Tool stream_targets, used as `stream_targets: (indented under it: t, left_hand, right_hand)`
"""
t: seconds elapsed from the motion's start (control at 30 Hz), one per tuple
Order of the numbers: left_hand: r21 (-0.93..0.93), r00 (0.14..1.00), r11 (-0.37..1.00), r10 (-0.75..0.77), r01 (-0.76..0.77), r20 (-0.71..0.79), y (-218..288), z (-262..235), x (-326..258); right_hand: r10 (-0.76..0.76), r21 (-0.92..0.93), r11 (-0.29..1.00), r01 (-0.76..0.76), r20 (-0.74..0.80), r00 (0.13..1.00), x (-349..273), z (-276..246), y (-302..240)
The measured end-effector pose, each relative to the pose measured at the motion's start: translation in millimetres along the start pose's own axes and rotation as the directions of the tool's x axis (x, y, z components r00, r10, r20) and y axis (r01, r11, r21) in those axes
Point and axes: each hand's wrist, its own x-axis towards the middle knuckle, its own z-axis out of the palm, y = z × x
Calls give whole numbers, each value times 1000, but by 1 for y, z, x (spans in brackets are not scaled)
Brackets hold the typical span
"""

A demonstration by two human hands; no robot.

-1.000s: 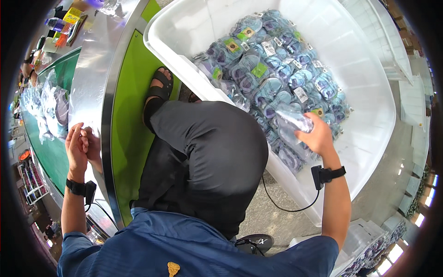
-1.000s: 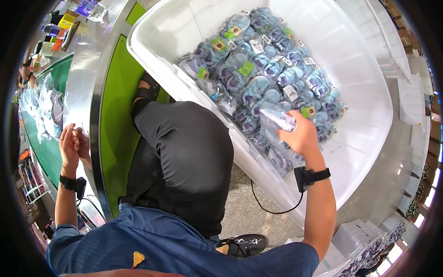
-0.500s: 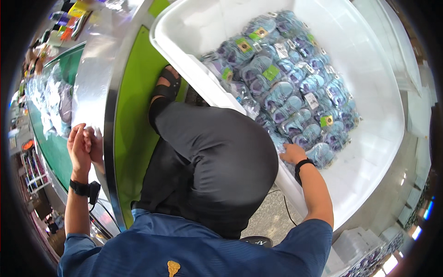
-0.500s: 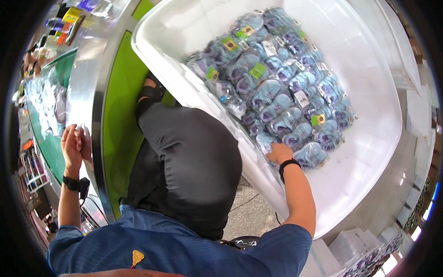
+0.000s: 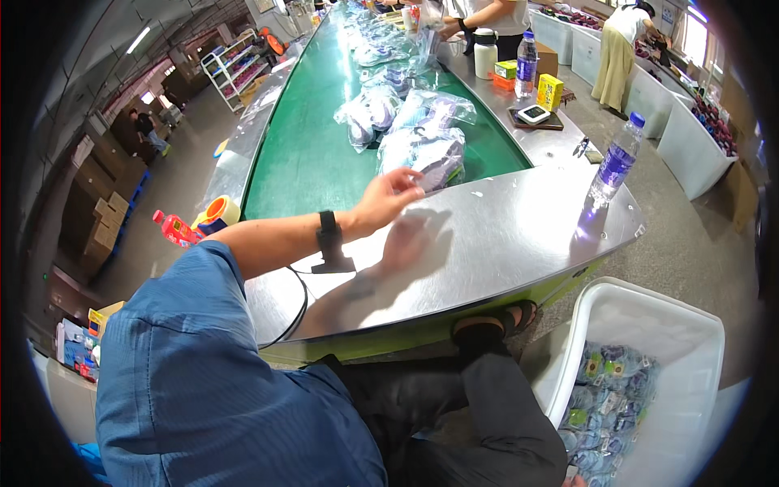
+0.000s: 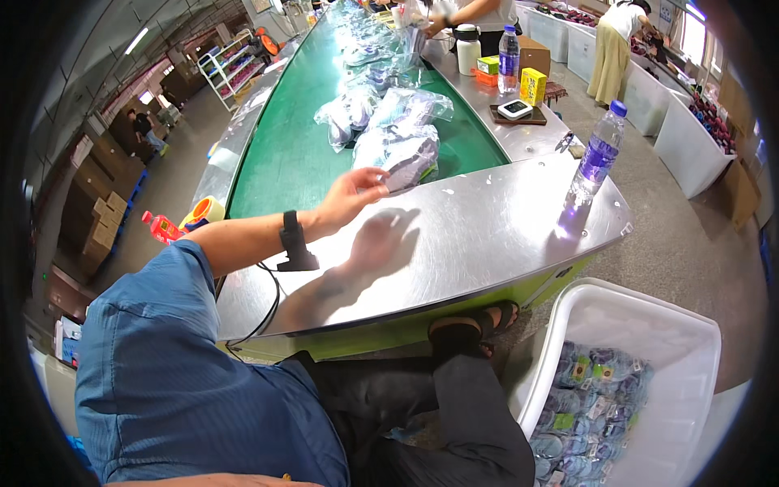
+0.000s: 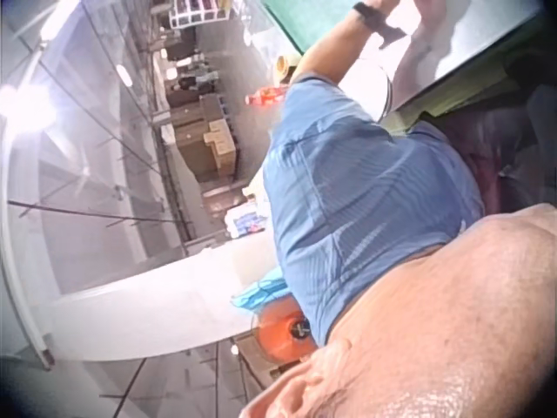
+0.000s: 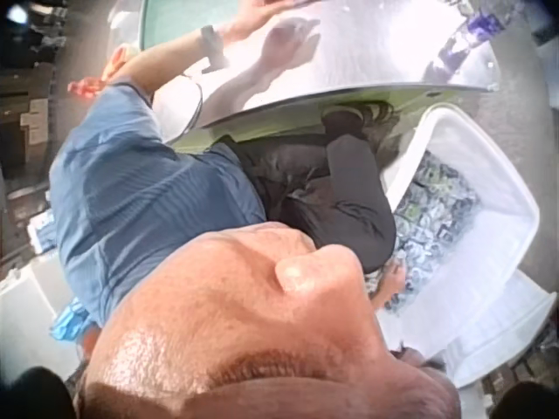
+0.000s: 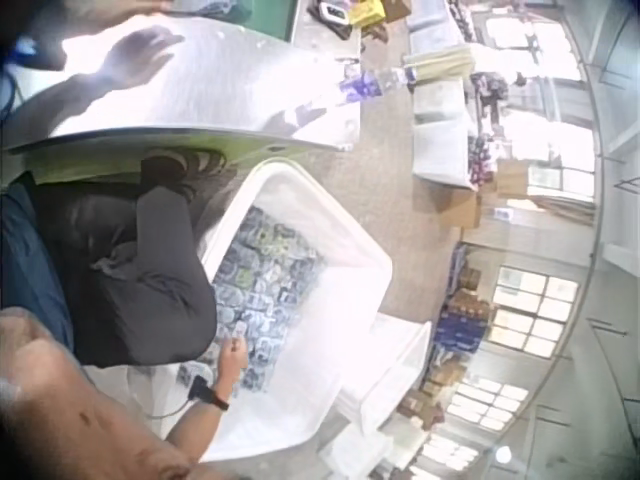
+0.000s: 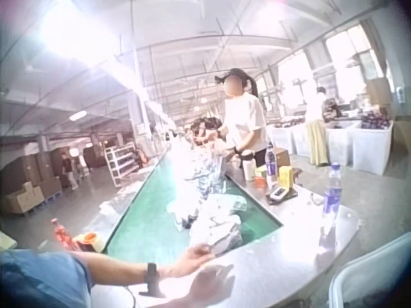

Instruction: Scan the barcode on a pair of packaged shoes and place them into a bin.

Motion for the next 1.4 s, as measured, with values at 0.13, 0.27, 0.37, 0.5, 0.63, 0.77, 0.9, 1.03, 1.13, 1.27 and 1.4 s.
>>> stream_targets:
  t: [0.13,0.27,0.37,0.5,0.63,0.77,0.9,1.03,1.13,1.27,1.4]
  left_hand:
    - [507,904,862,212,7,-372,-37,-33,75]
    - [35,834,835,-546,550,-80,-90,-51,128]
    - [31,942,943,-329,331,-69,-112,-42,127]
    - [-142,967,981,92,-128,-239,-65,-23,74]
    - [129,822,820,525,-558,223,6,-54,0]
    - [133,846,848,474,-514,243,-10,-57,-43]
    - [-12,992,993,117,-117,48,-11,-64,-58]
    - [-424,895,794,-432,435,109,19,-65,-57]
    - [-326,930,874,-315,361,186,16,-42,-57]
    - [-550,908,725,-291,415,301,21,-12,-61]
    - [-719,898,549,-165,426,407,57,18,-83]
  right_hand:
    - [-31,142,988,65,-231,972,4,-69,-63]
    - [-202,304,902,306,-329,922,19,-90,-121]
    - [-309,330,850,410,-319,896,9,-111,-216]
    - [-476,319,785,531,-238,847,-9,-138,-291]
    - [-572,365,725,585,-156,806,0,-139,-334]
    - [-624,413,662,625,-157,765,27,-116,-374]
    - [-630,446,682,580,-45,775,37,-96,-396]
    - [-661,490,658,572,10,751,37,-74,-410]
    - [-739,496,586,641,3,673,28,-65,-422]
    - [-779,387,501,774,-187,598,14,-58,-437]
    - [-789,-100,546,832,-397,470,-5,-67,-442]
